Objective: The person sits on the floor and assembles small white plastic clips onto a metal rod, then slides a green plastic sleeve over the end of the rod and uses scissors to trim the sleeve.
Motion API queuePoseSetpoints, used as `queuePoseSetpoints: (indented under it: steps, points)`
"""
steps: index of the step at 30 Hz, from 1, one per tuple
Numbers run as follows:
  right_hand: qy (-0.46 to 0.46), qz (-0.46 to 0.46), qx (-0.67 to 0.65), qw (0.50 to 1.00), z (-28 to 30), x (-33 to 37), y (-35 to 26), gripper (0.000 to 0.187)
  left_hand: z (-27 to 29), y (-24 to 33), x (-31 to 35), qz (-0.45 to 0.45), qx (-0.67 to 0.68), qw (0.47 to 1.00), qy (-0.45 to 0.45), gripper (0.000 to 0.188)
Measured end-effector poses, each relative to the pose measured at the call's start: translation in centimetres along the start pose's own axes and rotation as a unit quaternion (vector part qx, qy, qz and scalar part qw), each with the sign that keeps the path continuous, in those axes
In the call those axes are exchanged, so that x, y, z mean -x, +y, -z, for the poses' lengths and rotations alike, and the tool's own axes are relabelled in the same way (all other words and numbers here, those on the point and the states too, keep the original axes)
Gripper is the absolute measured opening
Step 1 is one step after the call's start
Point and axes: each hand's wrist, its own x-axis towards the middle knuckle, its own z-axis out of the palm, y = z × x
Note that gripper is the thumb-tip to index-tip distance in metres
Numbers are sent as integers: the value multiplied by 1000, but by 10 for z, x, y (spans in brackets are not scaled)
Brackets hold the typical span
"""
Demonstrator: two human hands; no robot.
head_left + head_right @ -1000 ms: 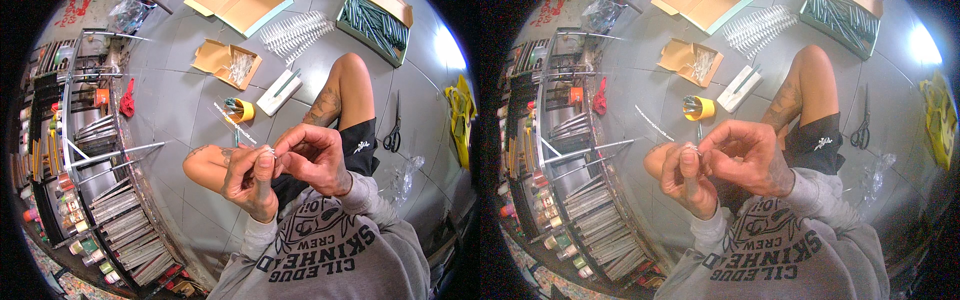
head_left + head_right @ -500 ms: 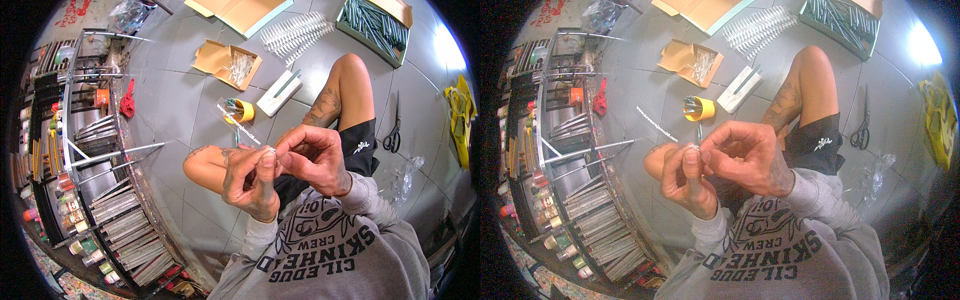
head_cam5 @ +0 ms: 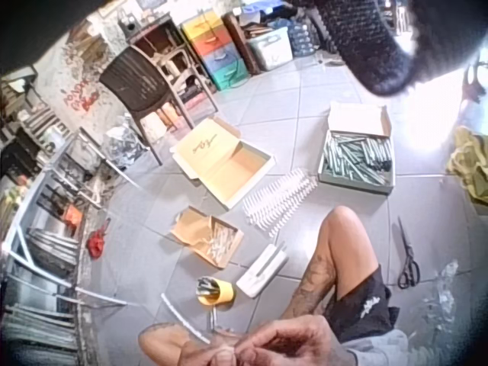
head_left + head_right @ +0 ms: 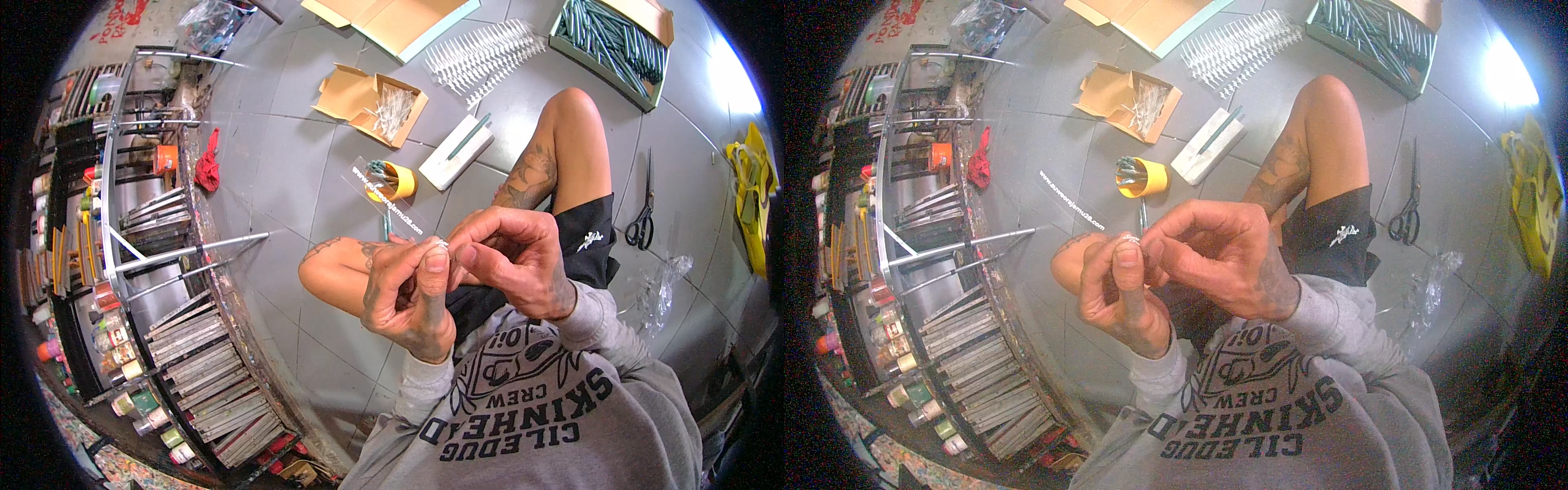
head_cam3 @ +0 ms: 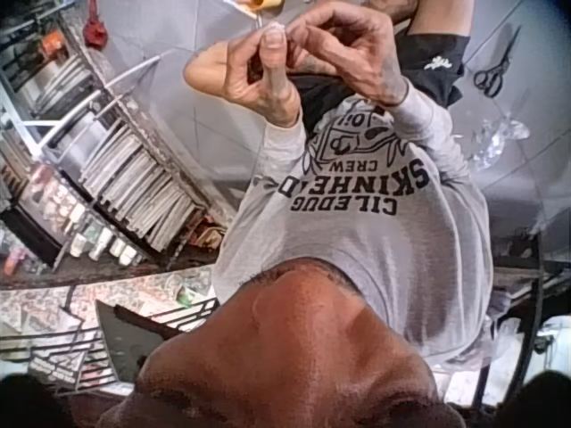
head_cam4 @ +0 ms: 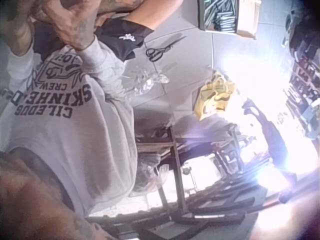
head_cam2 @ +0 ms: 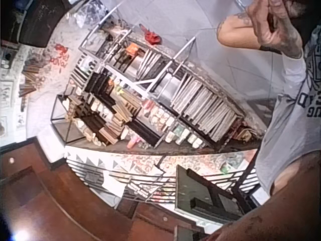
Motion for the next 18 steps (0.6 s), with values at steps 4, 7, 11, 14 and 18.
queuePoseSetpoints:
  steps: [4, 7, 11, 14, 18]
  points:
    - [6, 0, 6, 1000, -1, 1, 2, 14, -1, 1, -1, -11, -14, 1000, 3, 11]
    - [1, 7, 8, 1000, -1, 0, 3, 14, 1, 1, 0, -15, -21, 1000, -4, 10]
    - [-5, 5, 1, 1000, -1, 0, 1, 13, 0, 1, 0, -23, -9, 1000, 2, 10]
    - [-3, -3, 6, 1000, -2, 1, -1, 13, 3, 1, 1, 21, 1, 1000, 3, 11]
    - [-1, -6, -7, 1000, -2, 1, -1, 14, 1, 0, 0, -15, -5, 1000, -3, 11]
